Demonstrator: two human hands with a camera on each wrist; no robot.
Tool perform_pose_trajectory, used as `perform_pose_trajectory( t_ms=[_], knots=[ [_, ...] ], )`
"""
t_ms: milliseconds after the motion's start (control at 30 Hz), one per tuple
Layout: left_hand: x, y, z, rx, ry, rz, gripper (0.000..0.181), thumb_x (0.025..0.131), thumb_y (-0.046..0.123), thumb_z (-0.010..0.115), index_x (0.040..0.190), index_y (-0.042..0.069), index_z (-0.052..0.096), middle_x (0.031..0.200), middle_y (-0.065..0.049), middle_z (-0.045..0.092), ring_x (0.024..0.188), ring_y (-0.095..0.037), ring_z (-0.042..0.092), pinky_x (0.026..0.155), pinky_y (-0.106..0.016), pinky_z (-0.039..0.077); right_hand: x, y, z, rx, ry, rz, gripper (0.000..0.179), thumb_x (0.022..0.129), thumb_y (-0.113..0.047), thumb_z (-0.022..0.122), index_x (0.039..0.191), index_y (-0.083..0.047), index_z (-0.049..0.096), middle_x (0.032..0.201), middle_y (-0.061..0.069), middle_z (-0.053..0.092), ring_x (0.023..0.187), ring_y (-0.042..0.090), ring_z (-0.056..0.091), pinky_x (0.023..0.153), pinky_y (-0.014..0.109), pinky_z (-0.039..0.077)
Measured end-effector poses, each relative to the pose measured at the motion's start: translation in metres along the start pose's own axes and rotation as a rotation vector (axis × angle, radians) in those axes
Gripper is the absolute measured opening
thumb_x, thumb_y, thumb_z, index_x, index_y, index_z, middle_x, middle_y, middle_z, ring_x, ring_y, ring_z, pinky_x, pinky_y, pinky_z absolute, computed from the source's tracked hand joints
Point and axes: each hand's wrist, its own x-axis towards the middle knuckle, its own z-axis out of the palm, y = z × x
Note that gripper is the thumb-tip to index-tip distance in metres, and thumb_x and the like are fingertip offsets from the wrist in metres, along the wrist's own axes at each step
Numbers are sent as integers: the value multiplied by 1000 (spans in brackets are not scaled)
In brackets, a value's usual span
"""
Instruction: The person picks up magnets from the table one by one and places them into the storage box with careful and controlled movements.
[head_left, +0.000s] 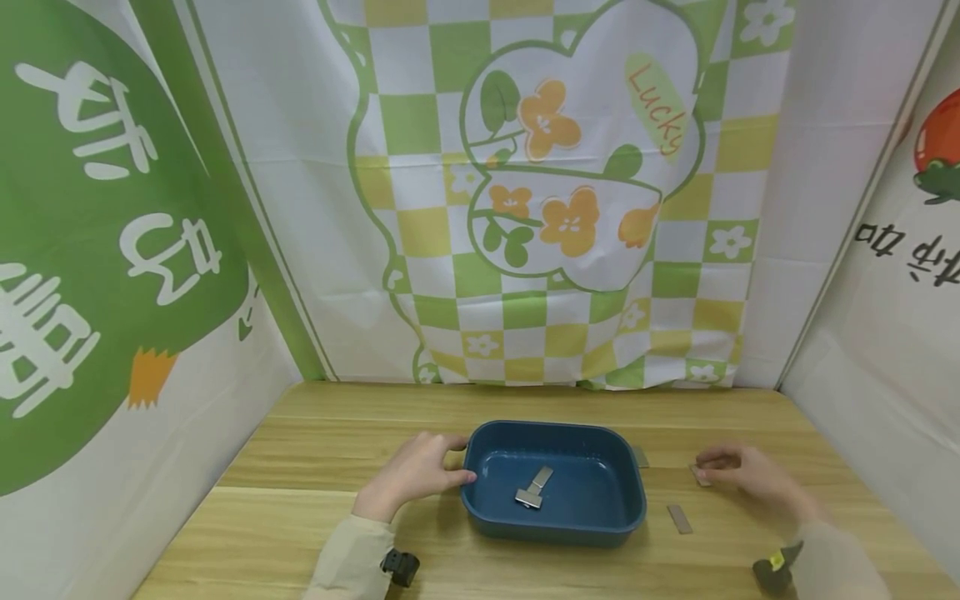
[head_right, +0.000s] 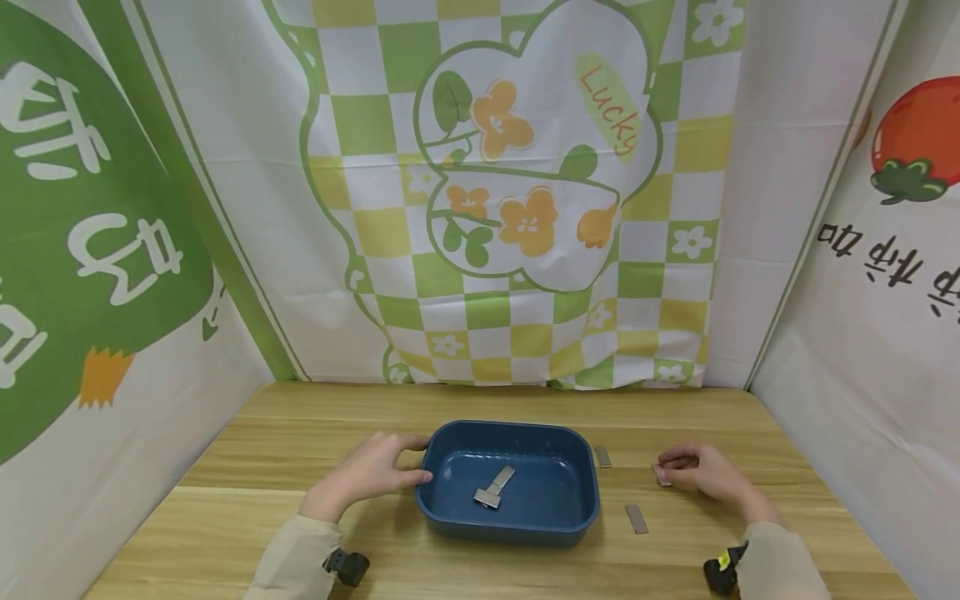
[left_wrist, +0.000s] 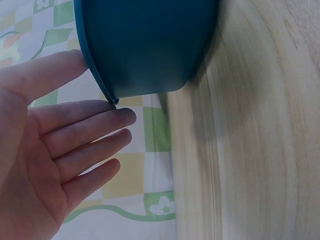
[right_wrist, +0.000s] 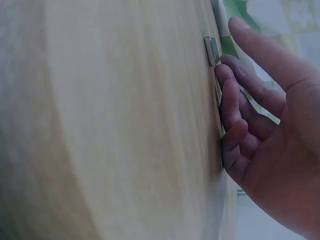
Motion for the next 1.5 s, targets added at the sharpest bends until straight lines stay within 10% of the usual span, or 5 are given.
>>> perform_pose_trajectory(
  t_ms=[300, 1500],
  knots=[
    [0, 1, -1, 3, 6, 4, 53, 82, 38, 72, 123, 4, 63, 118, -12, 67, 108, -29, 64, 89, -45, 53, 0, 10, 0, 23, -6, -30, 44, 88, -23, 67, 121, 5, 58, 109, 13, 64, 90, 3, 58, 77, 17, 49],
    [0, -1, 0, 3, -5, -7, 53, 82, 38, 72, 123, 5, 63, 119, -11, 67, 110, -29, 63, 90, -45, 52, 8, 10, 1, -9, 8, 71, 42, 84, -23, 71, 113, 6, 63, 94, 8, 66, 82, 13, 57, 69, 22, 48]
  ],
)
